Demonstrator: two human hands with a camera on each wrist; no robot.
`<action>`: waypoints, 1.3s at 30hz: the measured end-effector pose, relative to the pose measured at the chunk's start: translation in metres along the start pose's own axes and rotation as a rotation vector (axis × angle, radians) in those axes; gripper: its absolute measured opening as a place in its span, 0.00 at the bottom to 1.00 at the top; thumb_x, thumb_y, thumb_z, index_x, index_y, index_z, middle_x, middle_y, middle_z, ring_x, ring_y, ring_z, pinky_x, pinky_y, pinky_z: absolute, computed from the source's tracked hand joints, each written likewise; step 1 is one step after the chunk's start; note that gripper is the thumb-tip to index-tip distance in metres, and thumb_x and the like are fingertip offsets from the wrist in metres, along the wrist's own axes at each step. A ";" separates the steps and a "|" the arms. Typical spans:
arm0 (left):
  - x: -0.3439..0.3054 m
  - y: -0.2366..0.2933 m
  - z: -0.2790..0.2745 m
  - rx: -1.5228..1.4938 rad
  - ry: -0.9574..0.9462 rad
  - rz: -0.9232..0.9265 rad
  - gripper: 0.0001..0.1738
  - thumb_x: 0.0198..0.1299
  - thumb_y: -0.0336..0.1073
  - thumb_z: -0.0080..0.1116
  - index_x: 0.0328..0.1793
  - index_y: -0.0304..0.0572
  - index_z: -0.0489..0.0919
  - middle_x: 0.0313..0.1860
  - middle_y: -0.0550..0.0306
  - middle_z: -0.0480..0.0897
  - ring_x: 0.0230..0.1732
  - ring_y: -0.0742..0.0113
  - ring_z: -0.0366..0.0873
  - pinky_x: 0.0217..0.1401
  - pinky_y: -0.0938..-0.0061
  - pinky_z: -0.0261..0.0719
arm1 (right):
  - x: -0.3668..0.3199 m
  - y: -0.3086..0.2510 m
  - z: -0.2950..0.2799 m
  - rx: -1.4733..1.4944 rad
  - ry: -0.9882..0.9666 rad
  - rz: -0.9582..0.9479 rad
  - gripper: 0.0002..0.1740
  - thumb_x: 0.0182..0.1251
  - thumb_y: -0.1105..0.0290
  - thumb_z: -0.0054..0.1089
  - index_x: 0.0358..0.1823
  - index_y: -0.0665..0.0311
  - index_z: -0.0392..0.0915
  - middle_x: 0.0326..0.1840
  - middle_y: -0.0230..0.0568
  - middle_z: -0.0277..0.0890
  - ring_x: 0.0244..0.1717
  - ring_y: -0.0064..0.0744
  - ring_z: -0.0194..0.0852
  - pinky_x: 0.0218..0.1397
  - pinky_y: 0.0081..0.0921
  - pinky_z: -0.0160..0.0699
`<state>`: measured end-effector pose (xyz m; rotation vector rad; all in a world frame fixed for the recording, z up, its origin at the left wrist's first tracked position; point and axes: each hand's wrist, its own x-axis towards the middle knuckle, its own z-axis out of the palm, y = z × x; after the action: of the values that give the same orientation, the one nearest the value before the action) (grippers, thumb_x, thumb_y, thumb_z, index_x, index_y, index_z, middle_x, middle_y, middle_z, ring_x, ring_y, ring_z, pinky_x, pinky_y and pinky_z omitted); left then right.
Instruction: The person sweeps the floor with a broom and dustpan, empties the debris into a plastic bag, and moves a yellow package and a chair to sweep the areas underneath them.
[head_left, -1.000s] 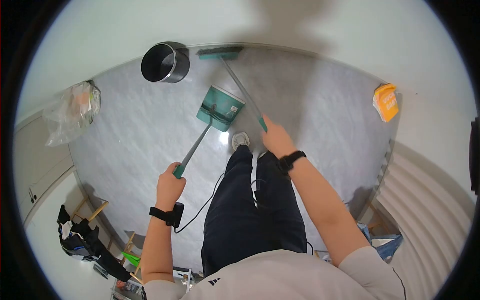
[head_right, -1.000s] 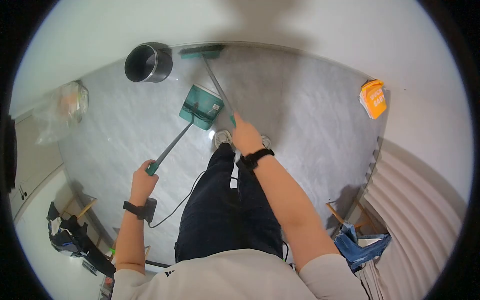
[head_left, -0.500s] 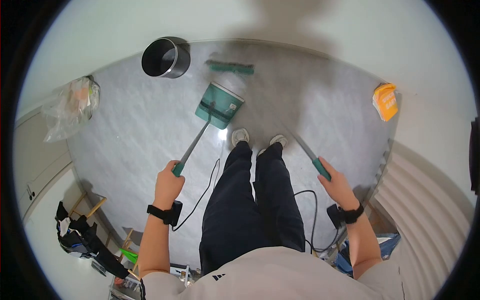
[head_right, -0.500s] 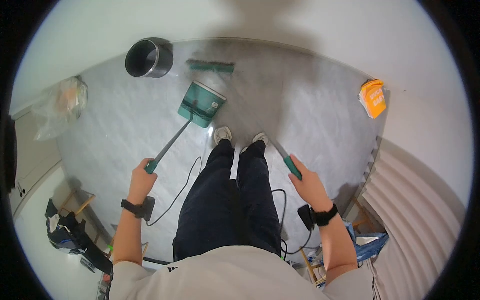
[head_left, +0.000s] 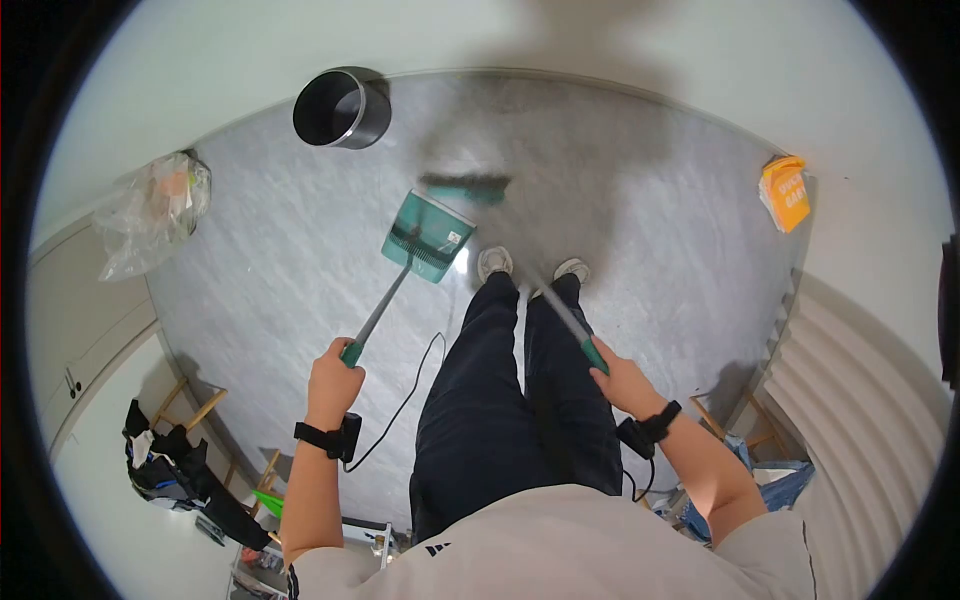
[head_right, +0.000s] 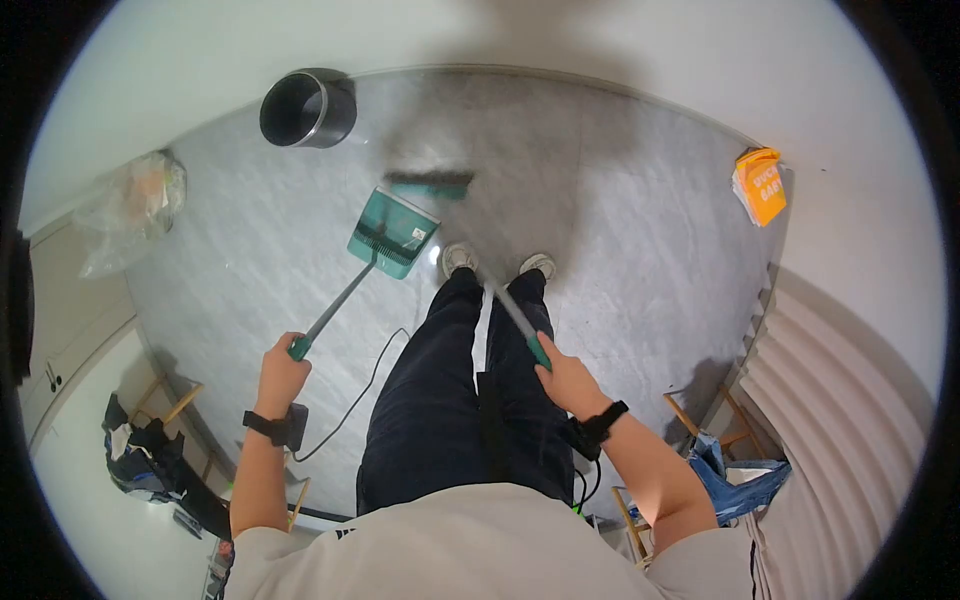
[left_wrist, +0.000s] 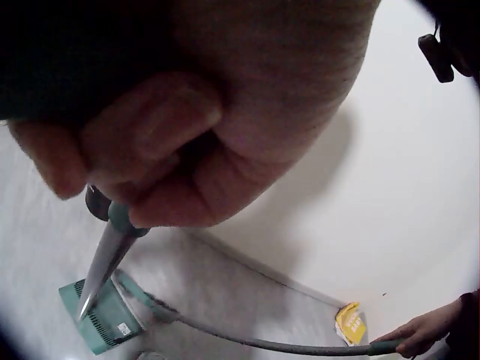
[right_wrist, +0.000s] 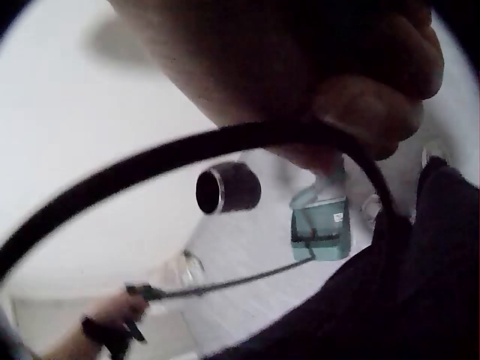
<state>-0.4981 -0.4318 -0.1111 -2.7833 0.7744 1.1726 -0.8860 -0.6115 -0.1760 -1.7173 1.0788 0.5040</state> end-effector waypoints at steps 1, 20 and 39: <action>0.002 0.000 -0.002 0.004 0.000 0.007 0.22 0.42 0.28 0.52 0.48 0.44 0.74 0.32 0.38 0.79 0.36 0.40 0.76 0.37 0.58 0.74 | -0.007 -0.002 -0.007 0.133 -0.030 -0.023 0.31 0.59 0.67 0.53 0.65 0.59 0.58 0.31 0.60 0.76 0.29 0.57 0.75 0.34 0.44 0.73; 0.012 0.119 0.002 -0.014 -0.021 0.294 0.27 0.39 0.24 0.50 0.52 0.35 0.75 0.29 0.36 0.79 0.29 0.50 0.78 0.34 0.70 0.74 | -0.032 0.189 -0.103 0.654 0.647 0.490 0.27 0.60 0.68 0.54 0.62 0.60 0.63 0.17 0.32 0.65 0.13 0.21 0.60 0.14 0.22 0.61; -0.010 0.353 0.055 0.101 -0.031 0.418 0.28 0.38 0.24 0.48 0.53 0.33 0.75 0.33 0.38 0.80 0.32 0.49 0.79 0.37 0.69 0.74 | -0.035 0.351 -0.064 0.673 0.575 0.860 0.19 0.57 0.67 0.52 0.49 0.67 0.67 0.25 0.47 0.72 0.16 0.38 0.73 0.17 0.31 0.71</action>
<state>-0.7007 -0.7249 -0.0854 -2.5866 1.4192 1.1794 -1.2097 -0.6884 -0.3084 -0.7421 2.1261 0.0995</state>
